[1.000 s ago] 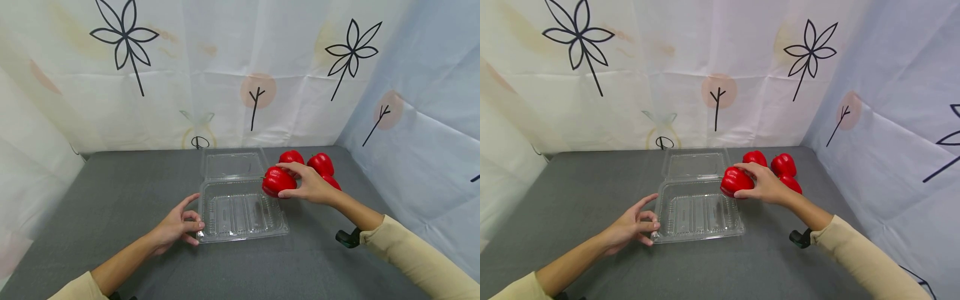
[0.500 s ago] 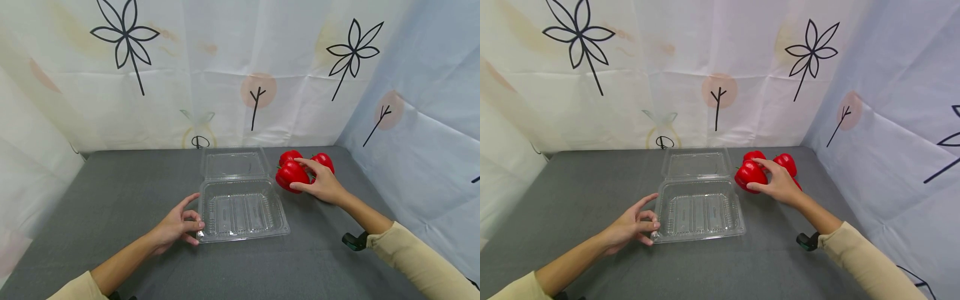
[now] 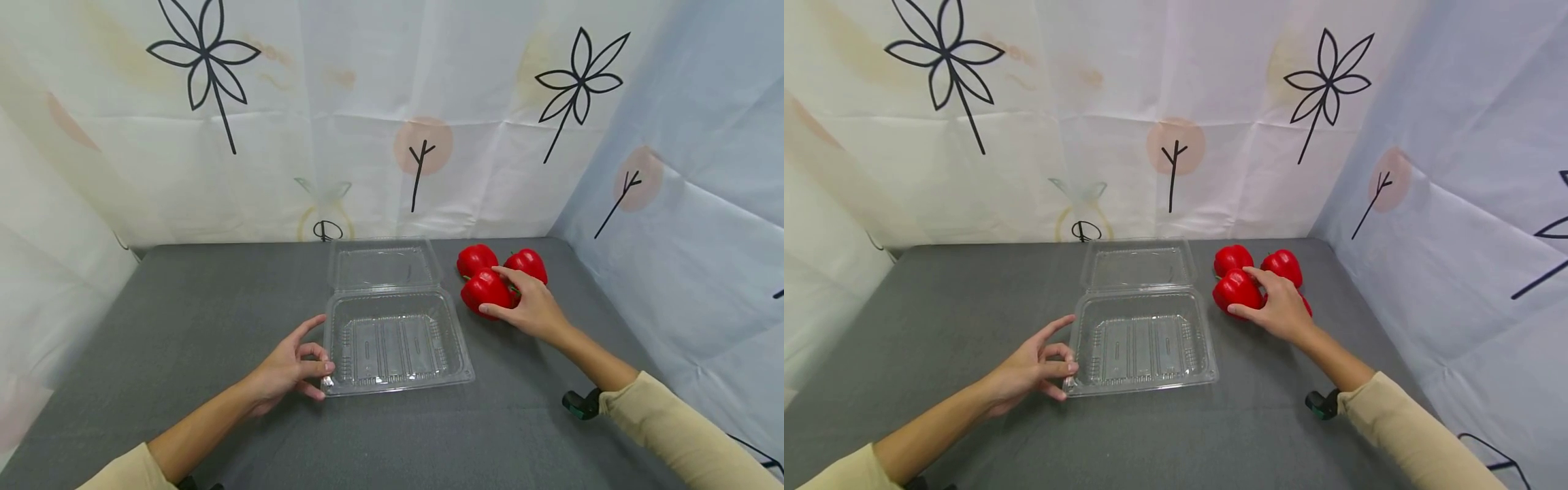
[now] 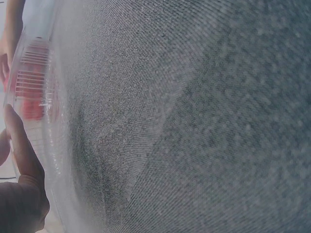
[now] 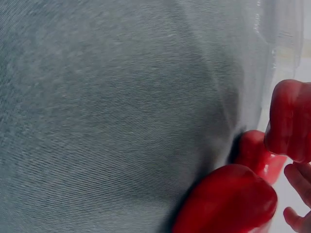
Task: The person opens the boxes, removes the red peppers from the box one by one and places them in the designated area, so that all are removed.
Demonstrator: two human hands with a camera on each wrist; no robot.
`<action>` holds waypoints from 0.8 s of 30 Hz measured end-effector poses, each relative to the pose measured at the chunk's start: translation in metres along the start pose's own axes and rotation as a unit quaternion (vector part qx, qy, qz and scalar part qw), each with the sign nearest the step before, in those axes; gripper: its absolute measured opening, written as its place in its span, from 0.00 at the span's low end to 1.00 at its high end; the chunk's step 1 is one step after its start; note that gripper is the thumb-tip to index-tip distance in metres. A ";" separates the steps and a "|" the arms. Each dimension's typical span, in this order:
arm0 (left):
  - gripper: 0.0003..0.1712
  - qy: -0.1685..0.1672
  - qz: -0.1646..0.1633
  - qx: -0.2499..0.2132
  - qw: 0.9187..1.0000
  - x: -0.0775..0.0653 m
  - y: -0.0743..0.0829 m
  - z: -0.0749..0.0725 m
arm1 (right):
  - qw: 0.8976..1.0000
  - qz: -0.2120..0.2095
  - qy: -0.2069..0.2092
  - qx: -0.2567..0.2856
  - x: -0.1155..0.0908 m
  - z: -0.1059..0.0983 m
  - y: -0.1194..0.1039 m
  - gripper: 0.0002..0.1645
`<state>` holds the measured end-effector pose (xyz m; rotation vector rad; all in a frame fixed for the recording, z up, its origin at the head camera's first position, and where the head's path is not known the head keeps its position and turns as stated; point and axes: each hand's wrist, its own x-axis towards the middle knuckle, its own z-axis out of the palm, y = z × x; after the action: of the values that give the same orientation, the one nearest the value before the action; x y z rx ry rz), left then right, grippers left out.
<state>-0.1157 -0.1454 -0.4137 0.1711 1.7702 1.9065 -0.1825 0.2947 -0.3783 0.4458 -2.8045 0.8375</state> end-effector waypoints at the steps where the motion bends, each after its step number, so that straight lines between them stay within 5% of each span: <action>1: 0.56 0.000 0.000 -0.001 1.000 0.000 0.000 0.000 | 1.000 -0.001 0.001 -0.004 0.000 0.001 0.001 0.45; 24: 0.56 -0.003 0.004 -0.004 1.000 -0.001 -0.001 0.002 | 0.994 -0.055 0.040 -0.082 0.000 0.027 0.010 0.44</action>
<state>-0.1141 -0.1444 -0.4139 0.1802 1.7613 1.9162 -0.1885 0.2879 -0.4054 0.5227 -2.7199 0.5829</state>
